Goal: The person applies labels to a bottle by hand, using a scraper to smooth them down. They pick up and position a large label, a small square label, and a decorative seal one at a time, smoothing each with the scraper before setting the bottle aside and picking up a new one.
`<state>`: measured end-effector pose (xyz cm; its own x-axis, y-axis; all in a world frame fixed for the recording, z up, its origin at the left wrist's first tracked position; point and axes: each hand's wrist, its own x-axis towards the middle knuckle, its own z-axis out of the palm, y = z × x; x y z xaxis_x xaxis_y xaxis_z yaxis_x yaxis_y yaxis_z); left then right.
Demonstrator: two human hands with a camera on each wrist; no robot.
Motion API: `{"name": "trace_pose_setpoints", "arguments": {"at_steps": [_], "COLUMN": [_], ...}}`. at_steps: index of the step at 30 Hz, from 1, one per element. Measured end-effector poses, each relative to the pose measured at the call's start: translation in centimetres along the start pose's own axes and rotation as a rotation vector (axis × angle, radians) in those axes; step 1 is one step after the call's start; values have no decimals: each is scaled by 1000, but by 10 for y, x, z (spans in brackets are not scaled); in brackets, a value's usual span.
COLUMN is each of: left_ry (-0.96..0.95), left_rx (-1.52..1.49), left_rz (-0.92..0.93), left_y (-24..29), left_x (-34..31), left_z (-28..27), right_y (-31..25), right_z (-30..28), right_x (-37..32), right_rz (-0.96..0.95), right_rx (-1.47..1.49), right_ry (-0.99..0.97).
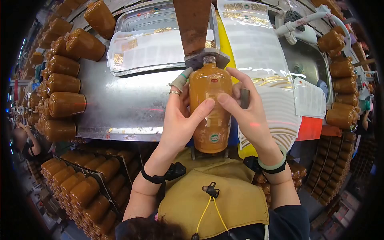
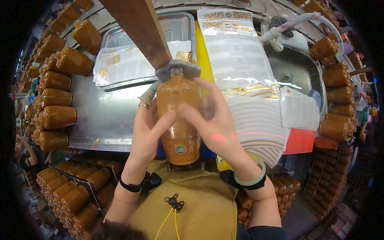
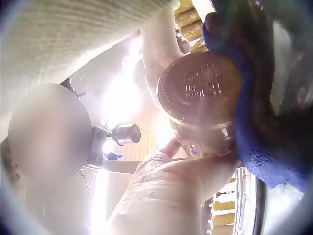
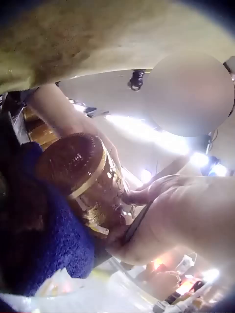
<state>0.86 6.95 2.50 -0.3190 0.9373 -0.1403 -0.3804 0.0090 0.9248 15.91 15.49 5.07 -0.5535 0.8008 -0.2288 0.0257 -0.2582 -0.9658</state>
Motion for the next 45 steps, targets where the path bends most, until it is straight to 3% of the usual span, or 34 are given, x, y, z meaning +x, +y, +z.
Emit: {"name": "trace_pose_setpoints", "arguments": {"at_steps": [13,19,21,31,37,40,43,45], "left_ry": [-18,37,16,14,28,-17,-63,-86], "left_rx": [3,-26,-10,-21,-45,-144,-9,-27], "left_rz": [4,-40,-6,-24,-56,-72,-23,-65], "left_y": [1,3,-1,2,6,3,3,6], "left_x": [1,5,5,4,-2,-13,-21,-20], "left_z": [-2,1,-2,1,0,-6,-4,-3], "right_y": [1,-5,-4,-1,0,11,14,13], "right_z": [-2,0,0,-1,-11,-18,-16,-12], "right_x": [1,4,5,4,-1,-13,-20,-20], "right_rz": [3,96,60,44,55,35,26,49], "right_rx": [15,-79,45,-37,65,-83,-146,59], "right_ry": [-19,3,-5,-9,-41,-68,-98,-110]}}
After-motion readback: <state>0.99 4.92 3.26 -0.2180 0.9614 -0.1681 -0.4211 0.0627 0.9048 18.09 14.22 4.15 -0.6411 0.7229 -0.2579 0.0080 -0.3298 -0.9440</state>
